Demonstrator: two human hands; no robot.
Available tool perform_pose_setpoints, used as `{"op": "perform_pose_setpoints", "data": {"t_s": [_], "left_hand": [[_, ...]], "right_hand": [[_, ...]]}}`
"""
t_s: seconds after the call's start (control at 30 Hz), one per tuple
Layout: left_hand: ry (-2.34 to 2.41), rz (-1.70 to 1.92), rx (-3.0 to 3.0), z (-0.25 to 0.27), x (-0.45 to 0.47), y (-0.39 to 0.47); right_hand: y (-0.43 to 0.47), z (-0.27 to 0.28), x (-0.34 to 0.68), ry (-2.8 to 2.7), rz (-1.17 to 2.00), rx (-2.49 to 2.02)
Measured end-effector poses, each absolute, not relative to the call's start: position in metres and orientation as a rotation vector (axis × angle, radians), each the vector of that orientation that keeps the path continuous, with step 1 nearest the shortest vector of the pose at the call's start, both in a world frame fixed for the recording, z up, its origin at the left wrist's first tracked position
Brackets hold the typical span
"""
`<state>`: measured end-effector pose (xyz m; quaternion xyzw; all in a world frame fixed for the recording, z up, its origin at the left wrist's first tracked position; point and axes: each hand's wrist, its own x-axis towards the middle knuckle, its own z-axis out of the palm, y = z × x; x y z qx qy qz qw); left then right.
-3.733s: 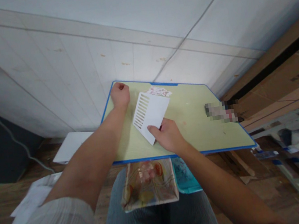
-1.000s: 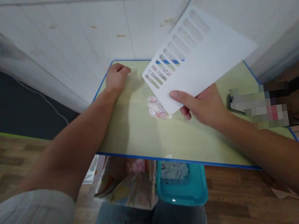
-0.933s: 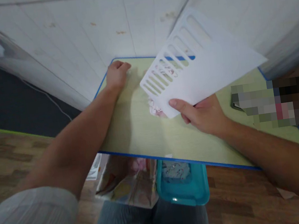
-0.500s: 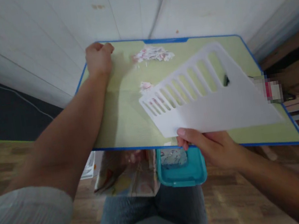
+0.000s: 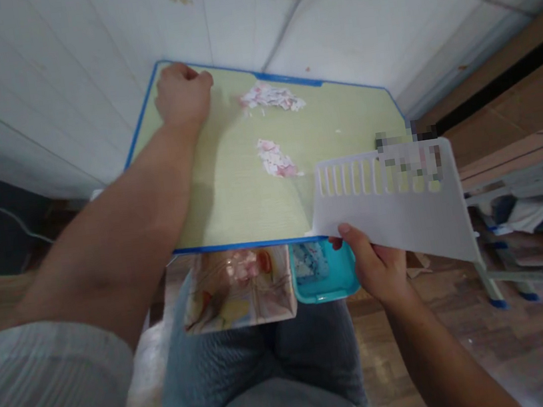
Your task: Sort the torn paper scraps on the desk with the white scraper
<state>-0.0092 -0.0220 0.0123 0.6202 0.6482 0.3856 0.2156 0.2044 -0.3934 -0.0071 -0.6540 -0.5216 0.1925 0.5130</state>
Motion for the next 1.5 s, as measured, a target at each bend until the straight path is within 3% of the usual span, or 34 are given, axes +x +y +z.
{"op": "perform_pose_setpoints", "data": {"t_s": [0.43, 0.9, 1.1, 1.5], "left_hand": [[1.799, 1.094, 1.74, 0.01, -0.008, -0.021], [1.834, 1.067, 1.728, 0.008, -0.012, -0.025], [1.841, 1.038, 1.734, 0.007, -0.012, -0.024], [1.798, 0.985, 1.716, 0.001, -0.015, -0.02]], "right_hand": [[-0.373, -0.003, 0.232, -1.011, 0.733, -1.554], [-0.269, -0.012, 0.24, -1.214, 0.518, -1.51], [-0.292, -0.008, 0.241, -1.215, 0.499, -1.591], [-0.343, -0.006, 0.253, -0.96, 0.836, -1.519]]}}
